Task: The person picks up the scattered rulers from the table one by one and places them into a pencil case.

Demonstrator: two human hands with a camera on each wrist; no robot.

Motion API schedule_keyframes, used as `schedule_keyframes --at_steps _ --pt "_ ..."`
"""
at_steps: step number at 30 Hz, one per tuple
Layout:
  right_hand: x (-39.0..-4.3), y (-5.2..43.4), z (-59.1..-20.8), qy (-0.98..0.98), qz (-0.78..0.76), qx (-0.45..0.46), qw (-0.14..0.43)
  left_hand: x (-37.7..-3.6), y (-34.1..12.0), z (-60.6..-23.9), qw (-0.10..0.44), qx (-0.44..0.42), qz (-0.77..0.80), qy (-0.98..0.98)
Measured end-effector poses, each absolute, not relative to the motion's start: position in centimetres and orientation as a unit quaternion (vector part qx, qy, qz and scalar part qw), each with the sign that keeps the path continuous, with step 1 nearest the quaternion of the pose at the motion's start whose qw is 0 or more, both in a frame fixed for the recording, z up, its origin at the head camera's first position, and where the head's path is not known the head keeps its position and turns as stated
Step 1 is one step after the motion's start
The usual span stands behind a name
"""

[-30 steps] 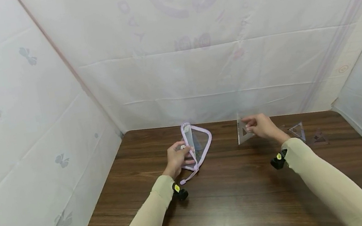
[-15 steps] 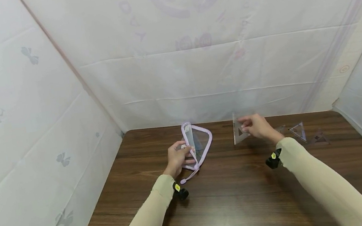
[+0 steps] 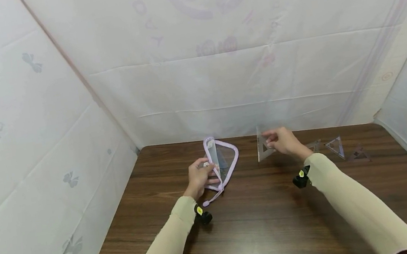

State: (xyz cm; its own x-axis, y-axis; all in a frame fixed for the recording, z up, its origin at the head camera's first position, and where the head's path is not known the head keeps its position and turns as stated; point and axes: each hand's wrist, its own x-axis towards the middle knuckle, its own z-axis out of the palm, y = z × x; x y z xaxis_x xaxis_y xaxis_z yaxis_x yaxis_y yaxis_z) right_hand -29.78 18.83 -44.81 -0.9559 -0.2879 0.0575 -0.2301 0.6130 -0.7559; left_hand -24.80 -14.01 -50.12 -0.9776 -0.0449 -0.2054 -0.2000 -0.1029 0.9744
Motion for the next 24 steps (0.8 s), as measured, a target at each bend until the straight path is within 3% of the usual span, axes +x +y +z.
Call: schedule_keyframes --at_steps 18,24 --pt "-30.9 15.8 -45.5 0.888 -0.432 -0.15 0.045 -24.6 -14.3 -49.2 0.084 -0.082 0.736 0.667" --pt "-31.3 14.9 -46.1 0.887 -0.433 -0.151 0.046 -24.6 -14.1 -49.8 0.06 -0.092 0.736 0.668"
